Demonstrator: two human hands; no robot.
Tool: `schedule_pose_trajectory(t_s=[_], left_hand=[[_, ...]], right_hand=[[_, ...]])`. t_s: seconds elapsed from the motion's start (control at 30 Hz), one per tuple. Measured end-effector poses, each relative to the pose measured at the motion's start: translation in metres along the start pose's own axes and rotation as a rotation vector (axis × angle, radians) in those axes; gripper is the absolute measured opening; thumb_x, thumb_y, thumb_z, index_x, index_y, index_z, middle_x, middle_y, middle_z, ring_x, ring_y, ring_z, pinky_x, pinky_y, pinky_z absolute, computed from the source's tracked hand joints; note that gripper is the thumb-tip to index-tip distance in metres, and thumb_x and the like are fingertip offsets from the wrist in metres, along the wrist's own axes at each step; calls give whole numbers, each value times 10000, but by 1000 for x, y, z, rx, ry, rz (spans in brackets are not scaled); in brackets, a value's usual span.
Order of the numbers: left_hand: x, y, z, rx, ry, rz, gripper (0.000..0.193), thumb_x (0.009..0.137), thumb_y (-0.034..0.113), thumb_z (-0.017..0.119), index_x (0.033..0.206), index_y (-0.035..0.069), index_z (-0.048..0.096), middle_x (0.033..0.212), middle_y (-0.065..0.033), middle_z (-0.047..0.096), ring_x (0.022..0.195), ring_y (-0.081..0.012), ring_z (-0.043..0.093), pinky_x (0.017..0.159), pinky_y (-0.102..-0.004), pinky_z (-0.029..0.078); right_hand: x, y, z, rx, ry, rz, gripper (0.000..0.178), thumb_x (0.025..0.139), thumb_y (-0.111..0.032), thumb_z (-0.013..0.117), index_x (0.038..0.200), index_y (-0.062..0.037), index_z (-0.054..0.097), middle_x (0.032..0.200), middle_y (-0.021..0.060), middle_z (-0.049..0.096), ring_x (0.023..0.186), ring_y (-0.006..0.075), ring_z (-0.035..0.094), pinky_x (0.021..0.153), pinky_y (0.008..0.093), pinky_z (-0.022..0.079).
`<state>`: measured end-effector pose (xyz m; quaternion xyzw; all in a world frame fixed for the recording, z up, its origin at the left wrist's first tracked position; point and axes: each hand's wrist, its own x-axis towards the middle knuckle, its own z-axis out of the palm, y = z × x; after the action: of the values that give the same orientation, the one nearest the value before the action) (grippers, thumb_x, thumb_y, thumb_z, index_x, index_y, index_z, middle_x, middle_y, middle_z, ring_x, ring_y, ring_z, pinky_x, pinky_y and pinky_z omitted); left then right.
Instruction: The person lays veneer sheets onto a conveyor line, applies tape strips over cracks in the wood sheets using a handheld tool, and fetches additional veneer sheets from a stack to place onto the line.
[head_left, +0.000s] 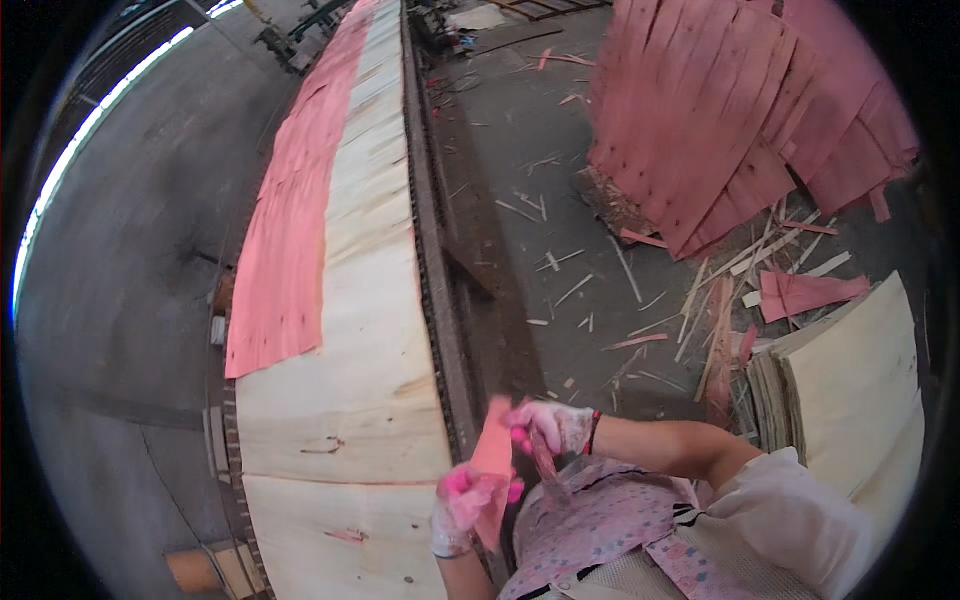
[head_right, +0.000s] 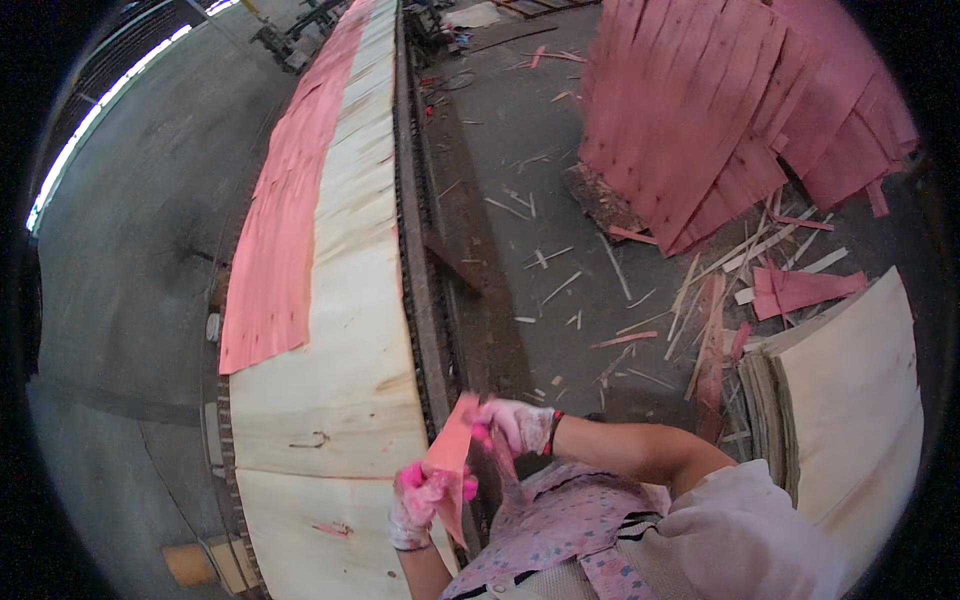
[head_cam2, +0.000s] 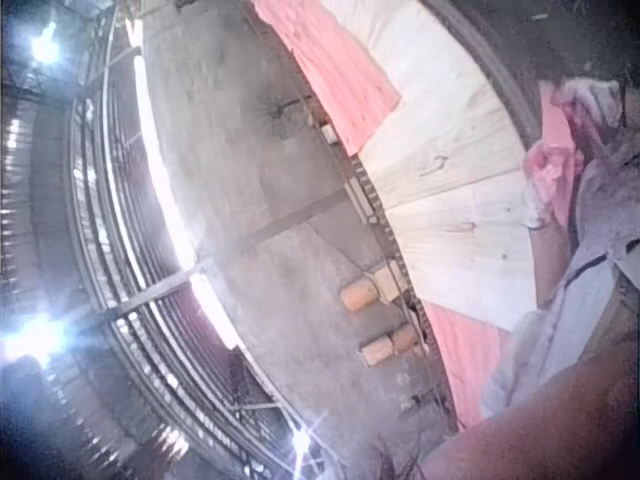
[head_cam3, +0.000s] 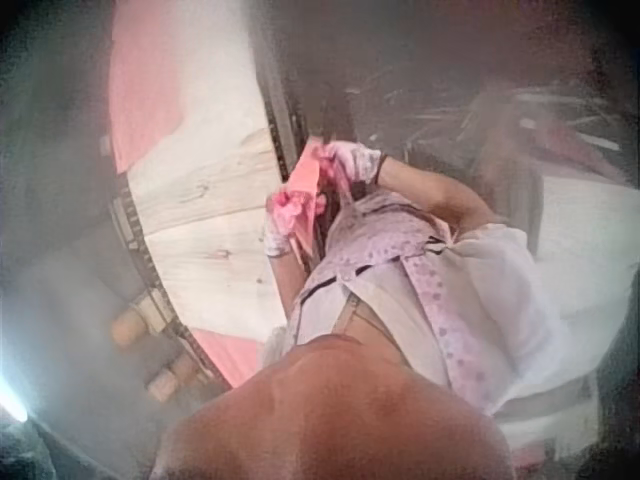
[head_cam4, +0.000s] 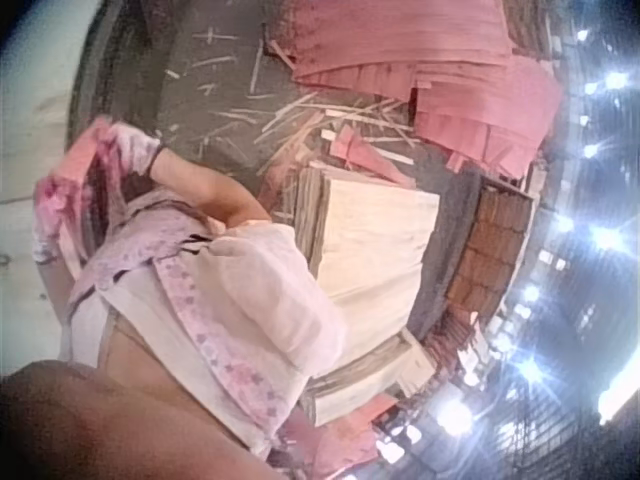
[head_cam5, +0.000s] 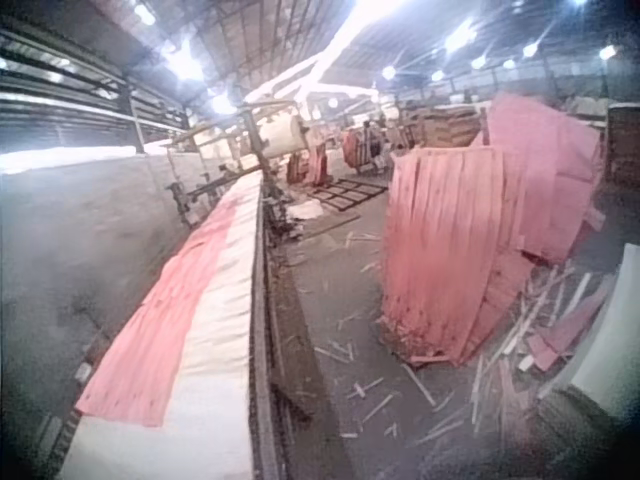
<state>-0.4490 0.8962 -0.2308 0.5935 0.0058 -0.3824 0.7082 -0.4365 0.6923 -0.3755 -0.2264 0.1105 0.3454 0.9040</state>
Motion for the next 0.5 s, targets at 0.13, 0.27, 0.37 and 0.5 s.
schedule_pose_trajectory(t_s=[0.13,0.27,0.37,0.5], left_hand=[[76,53,69,116,-133,-107,194,817,50,622,973,-60,588,922,-146,644,858,-266,635,809,-366,528],[139,66,64,50,-49,-108,109,827,50,627,911,-14,598,876,-103,645,846,-204,624,810,-338,516],[210,57,28,440,207,-115,69,850,78,582,887,24,604,845,-70,639,766,-171,621,672,-299,512],[327,42,-7,676,12,644,110,856,107,559,914,37,621,834,-50,634,738,-160,614,616,-274,495]], right_hand=[[-6,-20,-21,-333,-57,-360,244,905,-277,537,812,-62,604,673,64,631,548,196,600,491,336,486],[-34,-126,-28,338,424,-401,152,864,-220,615,822,-75,594,667,54,607,547,167,576,484,298,470],[-31,-190,13,-239,581,-871,146,828,-175,664,894,-53,620,765,35,627,656,116,592,574,252,485],[-1,-248,47,-1427,315,-1163,238,741,-105,667,975,-145,645,852,62,655,750,228,638,659,322,512]])
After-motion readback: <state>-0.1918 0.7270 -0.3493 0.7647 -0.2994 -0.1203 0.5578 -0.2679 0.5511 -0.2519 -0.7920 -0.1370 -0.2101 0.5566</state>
